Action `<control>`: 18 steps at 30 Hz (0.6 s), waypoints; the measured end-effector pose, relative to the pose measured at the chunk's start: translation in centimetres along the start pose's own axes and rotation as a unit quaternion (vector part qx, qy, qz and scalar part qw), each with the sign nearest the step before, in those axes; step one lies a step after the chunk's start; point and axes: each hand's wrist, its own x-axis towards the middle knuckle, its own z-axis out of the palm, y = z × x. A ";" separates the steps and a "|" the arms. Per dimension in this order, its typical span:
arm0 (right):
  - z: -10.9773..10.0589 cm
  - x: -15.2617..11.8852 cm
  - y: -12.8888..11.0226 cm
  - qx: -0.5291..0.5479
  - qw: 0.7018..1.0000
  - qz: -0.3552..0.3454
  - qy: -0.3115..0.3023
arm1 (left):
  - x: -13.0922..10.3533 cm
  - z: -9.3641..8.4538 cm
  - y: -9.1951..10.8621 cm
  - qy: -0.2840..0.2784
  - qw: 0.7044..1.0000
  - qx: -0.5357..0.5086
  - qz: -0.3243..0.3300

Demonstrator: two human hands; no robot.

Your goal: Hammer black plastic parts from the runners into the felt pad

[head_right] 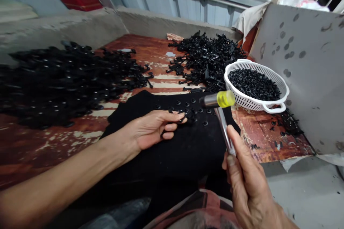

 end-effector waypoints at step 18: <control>0.0 -1.9 3.1 0.137 0.973 0.179 0.045 | -0.7 0.1 0.6 -0.079 0.988 0.131 0.016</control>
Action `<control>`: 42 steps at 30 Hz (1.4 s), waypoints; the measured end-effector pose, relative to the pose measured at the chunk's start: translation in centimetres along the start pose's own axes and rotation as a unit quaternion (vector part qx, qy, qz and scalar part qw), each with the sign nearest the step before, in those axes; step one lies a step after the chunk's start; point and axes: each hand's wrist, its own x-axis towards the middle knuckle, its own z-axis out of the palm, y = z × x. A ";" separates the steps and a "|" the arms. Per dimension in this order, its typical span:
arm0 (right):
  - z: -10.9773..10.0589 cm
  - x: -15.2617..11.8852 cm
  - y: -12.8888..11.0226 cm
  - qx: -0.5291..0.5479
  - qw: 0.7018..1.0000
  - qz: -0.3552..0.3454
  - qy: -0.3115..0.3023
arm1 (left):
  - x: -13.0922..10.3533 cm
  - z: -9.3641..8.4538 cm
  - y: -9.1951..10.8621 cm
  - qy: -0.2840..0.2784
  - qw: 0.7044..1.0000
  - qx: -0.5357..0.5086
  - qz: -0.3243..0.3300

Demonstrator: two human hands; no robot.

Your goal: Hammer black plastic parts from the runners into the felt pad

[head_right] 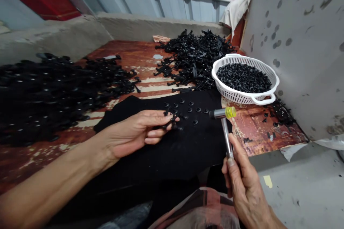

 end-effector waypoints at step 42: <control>-1.2 0.5 1.1 -0.102 0.991 -0.055 -0.068 | 1.7 0.4 -0.8 -0.201 0.949 0.241 0.015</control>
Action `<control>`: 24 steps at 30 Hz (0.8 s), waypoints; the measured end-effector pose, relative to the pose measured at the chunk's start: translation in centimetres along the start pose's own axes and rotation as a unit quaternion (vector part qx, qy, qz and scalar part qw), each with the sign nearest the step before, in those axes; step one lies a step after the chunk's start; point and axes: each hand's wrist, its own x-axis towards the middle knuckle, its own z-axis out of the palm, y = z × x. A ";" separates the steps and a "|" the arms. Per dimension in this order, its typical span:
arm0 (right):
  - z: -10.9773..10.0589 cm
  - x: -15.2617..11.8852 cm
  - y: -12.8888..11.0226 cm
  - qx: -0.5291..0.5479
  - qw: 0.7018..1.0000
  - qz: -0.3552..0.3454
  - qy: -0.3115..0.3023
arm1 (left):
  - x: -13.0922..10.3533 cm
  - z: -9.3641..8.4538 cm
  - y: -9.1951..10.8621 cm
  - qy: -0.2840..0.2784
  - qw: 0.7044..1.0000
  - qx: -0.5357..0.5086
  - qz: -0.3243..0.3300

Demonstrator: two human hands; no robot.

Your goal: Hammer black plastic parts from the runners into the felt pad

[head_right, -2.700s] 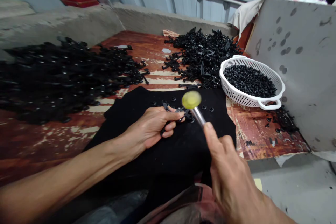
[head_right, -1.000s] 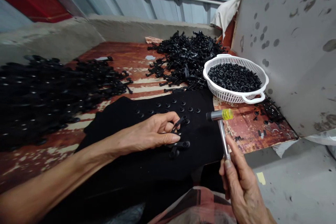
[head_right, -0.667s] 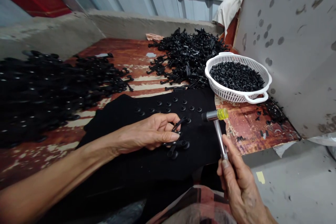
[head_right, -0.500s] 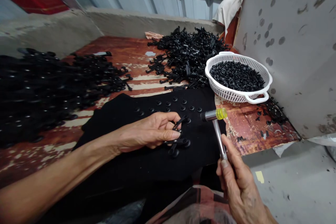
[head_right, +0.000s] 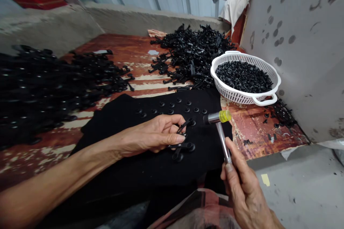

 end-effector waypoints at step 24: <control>-0.6 3.7 -4.7 -0.337 0.874 -0.348 -0.034 | 0.4 0.0 0.5 -0.012 0.998 0.036 -0.044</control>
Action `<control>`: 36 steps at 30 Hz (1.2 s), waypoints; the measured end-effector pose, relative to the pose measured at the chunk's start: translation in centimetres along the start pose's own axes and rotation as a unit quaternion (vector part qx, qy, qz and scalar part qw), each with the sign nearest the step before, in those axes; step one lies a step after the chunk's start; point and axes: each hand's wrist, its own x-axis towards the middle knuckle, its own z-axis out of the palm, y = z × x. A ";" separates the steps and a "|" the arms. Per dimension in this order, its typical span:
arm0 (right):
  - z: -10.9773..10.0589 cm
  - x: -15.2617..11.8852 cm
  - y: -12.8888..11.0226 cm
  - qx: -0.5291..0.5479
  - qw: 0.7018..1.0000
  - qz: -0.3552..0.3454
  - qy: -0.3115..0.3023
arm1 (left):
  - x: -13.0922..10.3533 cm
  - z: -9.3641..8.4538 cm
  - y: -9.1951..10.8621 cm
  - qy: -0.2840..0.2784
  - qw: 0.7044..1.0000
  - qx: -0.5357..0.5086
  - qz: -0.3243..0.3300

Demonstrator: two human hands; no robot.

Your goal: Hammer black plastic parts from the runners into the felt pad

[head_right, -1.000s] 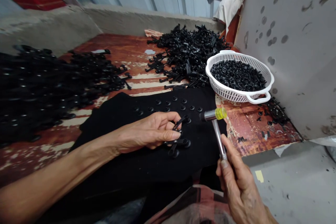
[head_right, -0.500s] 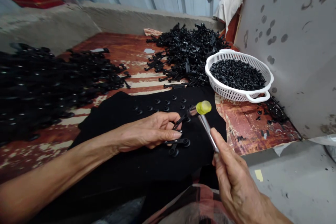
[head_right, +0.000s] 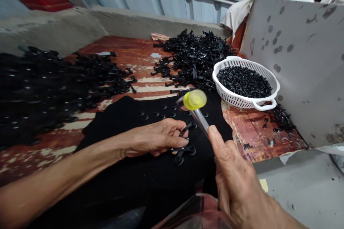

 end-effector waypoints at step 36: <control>3.5 1.6 -1.3 0.567 0.740 0.342 0.122 | -1.1 3.3 -0.4 0.116 0.985 0.012 0.130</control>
